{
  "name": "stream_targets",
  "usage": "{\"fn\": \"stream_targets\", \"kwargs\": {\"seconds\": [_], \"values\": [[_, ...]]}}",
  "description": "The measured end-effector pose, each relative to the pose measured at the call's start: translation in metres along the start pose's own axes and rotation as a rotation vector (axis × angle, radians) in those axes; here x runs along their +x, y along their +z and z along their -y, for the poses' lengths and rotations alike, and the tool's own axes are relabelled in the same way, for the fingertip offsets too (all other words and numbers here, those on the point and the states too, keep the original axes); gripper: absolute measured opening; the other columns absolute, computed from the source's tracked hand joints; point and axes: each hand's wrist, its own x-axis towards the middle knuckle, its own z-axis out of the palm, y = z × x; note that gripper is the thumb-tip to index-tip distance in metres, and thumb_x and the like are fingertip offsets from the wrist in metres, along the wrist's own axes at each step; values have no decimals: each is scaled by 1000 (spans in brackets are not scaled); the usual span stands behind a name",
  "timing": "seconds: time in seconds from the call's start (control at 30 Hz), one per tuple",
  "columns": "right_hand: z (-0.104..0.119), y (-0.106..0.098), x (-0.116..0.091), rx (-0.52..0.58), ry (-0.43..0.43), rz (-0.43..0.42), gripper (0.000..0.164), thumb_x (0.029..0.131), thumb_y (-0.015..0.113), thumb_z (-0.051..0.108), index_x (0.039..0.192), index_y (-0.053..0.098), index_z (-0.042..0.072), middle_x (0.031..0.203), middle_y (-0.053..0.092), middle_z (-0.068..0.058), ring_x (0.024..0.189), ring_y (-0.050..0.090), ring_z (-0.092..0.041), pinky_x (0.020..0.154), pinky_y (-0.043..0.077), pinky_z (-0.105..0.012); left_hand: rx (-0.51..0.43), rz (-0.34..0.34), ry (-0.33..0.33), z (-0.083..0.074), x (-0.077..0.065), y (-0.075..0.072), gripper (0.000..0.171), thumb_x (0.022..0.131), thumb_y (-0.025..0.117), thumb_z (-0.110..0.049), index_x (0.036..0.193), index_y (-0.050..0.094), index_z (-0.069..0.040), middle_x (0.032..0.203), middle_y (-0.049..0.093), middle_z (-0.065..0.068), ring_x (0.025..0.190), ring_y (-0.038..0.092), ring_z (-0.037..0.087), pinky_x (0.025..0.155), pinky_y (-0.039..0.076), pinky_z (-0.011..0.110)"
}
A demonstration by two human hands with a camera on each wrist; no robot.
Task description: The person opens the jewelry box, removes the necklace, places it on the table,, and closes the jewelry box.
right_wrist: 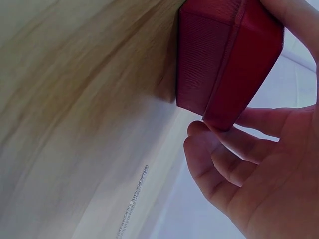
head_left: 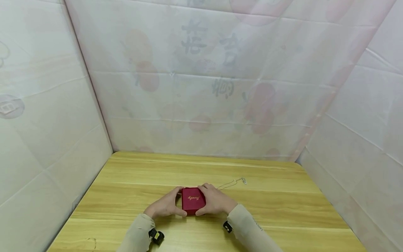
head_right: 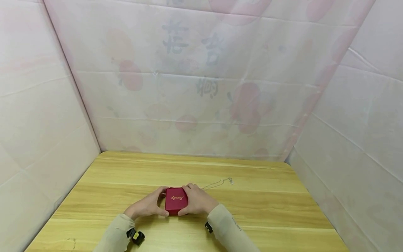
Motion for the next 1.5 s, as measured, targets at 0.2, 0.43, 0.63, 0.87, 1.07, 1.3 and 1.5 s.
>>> {"fn": "stream_targets", "kwargs": {"seconds": [0.2, 0.43, 0.63, 0.87, 1.07, 1.3, 1.5], "values": [[-4, 1, 0, 0, -26, -6, 100, 68, 76, 60, 142, 39, 4, 126, 47, -4, 105, 49, -14, 90, 47, -35, 15, -1, -11, 1, 1, 0, 86, 72, 82, -21, 139, 33, 0, 128, 49, 11, 119, 45, 30, 103, 30, 52], [-4, 1, 0, -4, -38, -4, 99, 69, 76, 59, 142, 39, 3, 128, 47, -6, 107, 49, -15, 90, 46, -36, 26, -3, -12, 3, 2, 0, 86, 71, 82, -20, 139, 33, 0, 128, 49, 10, 120, 45, 29, 104, 29, 51], [-1, -2, 0, -13, -40, -6, 98, 68, 77, 57, 141, 40, 3, 130, 47, -6, 110, 49, -17, 93, 45, -37, 45, -8, -7, 2, 2, 1, 86, 69, 83, -18, 138, 35, 0, 128, 49, 9, 120, 46, 28, 104, 31, 50], [1, -3, -1, -32, -36, 2, 98, 68, 77, 57, 141, 40, 3, 131, 47, -7, 111, 49, -17, 93, 45, -36, 44, -7, -14, 3, 2, 2, 86, 68, 84, -16, 137, 36, -1, 128, 50, 9, 119, 46, 28, 103, 32, 50], [0, -1, 1, -43, -38, 10, 97, 68, 77, 58, 141, 41, 3, 129, 47, -6, 108, 49, -16, 92, 46, -36, 61, -7, -25, 3, 2, 2, 86, 68, 84, -18, 138, 36, -1, 129, 49, 9, 120, 45, 28, 103, 31, 50], [0, 1, 1, -50, -37, 13, 96, 68, 77, 58, 140, 41, 4, 128, 47, -6, 107, 49, -16, 91, 46, -36, 64, 0, -22, 2, 3, 2, 85, 69, 84, -16, 137, 36, 0, 130, 49, 10, 122, 44, 29, 104, 31, 49], [1, 1, 1, -50, -35, 15, 96, 69, 77, 57, 140, 41, 4, 126, 48, -5, 106, 49, -15, 91, 46, -36, 104, -7, -22, 2, 4, 2, 84, 68, 84, -17, 136, 38, 1, 131, 49, 12, 124, 42, 31, 105, 30, 50]]}}
